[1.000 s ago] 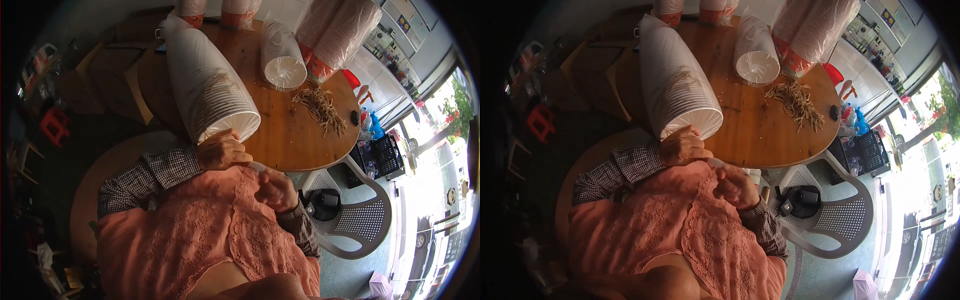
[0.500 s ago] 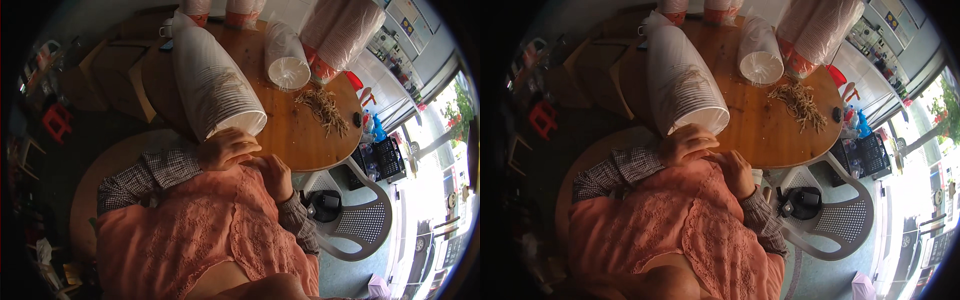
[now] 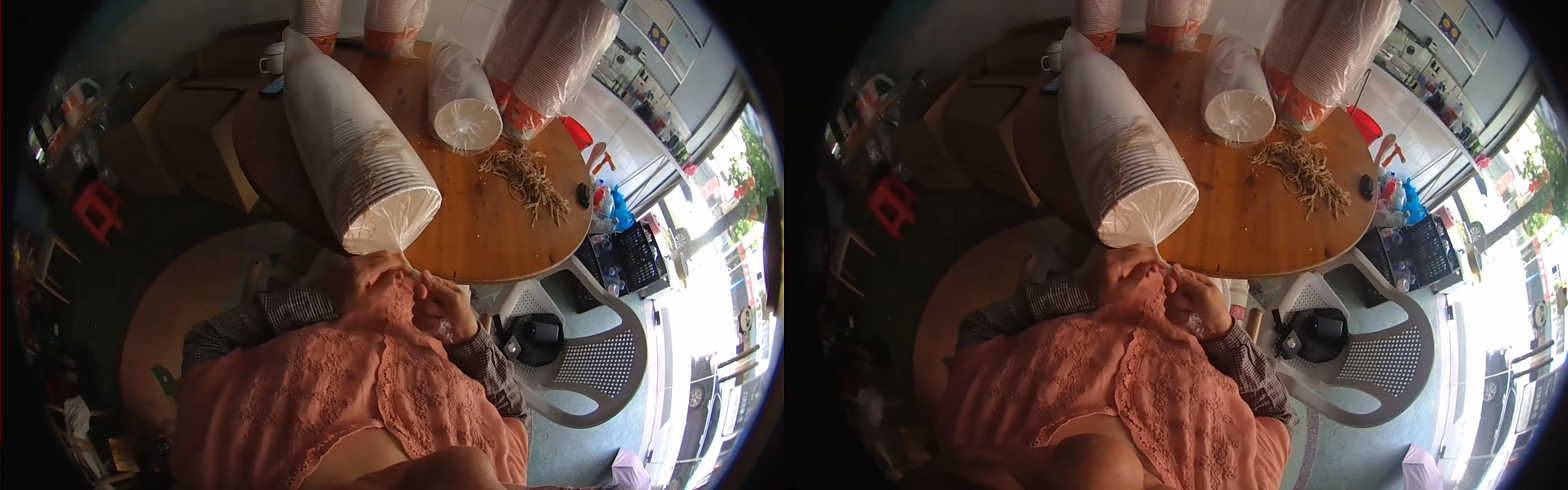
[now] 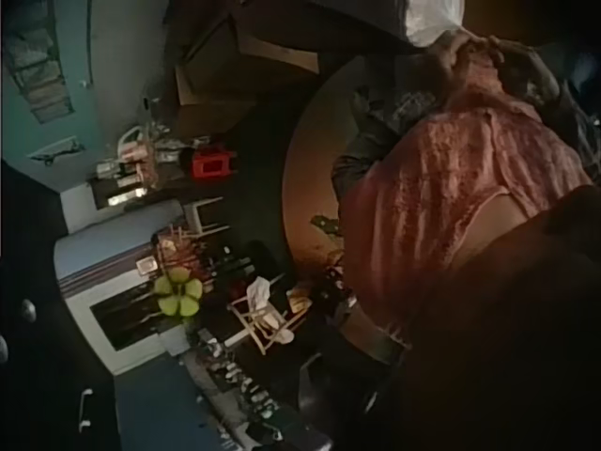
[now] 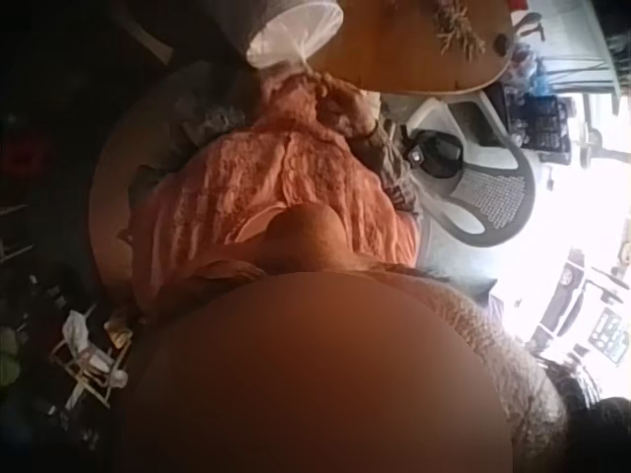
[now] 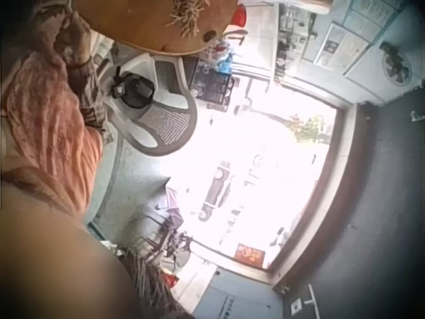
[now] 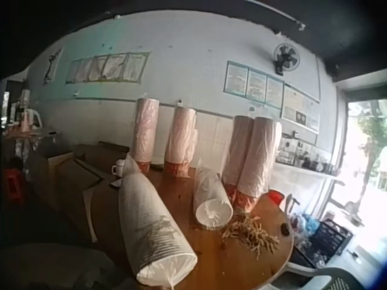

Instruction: Packing stacks of paper cups into plastic bags and sealing them with rubber bands.

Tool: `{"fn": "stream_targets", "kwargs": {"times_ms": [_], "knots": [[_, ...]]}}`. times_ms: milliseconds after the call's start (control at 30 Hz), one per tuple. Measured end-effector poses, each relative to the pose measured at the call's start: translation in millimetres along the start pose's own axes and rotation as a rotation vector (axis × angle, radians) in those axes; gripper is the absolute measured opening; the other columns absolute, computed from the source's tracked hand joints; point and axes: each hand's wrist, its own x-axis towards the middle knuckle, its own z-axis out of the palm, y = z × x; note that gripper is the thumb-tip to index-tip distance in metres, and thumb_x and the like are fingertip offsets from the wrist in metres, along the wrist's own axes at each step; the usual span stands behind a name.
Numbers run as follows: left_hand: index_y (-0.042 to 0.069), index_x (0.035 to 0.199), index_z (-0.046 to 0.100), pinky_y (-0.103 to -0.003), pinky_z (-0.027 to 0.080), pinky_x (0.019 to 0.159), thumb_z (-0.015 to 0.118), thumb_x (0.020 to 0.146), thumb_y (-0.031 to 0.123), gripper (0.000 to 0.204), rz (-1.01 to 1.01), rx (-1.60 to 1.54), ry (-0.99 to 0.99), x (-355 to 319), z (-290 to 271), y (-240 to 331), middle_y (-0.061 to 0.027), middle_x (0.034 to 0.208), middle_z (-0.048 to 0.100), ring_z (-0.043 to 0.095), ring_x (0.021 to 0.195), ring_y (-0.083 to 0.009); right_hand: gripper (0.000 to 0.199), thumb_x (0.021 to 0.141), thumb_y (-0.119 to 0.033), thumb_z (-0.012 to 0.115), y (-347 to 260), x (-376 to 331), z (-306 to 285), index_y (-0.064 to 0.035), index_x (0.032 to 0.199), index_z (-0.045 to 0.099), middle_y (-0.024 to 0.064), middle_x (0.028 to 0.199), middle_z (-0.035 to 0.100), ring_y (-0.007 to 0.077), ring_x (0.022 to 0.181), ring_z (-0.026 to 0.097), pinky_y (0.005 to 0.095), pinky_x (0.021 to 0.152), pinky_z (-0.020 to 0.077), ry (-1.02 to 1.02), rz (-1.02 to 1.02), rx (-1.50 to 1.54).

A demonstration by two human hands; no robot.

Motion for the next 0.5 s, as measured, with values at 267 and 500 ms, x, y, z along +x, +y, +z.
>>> {"fn": "stream_targets", "kwargs": {"times_ms": [267,500], "knots": [[0.001,0.107,0.061,-0.034,0.050,0.064,0.063,0.083,0.006,0.025,0.081,0.613,0.057,12.8,-3.5,9.9,-0.0098,0.084,0.057,0.061,0.072,-0.0245,0.028,0.094,-0.018,0.055,-24.1,-8.2,19.8,0.0005,0.115,0.057,-0.0068,0.062,0.041,0.0040,0.048,0.035,0.0214,0.043,0.0270,0.114,-0.244,-0.371],[0.002,0.090,0.062,-0.032,0.049,0.066,0.067,0.079,0.005,0.013,0.000,0.596,0.024,31.9,-10.9,23.3,-0.0090,0.088,0.053,0.060,0.076,-0.0234,0.008,0.090,-0.010,0.060,-38.6,54.3,-23.0,-0.0074,0.086,0.054,-0.0042,0.063,0.048,0.0033,0.053,0.042,0.0194,0.044,0.0312,0.373,-0.652,-0.557]]}}
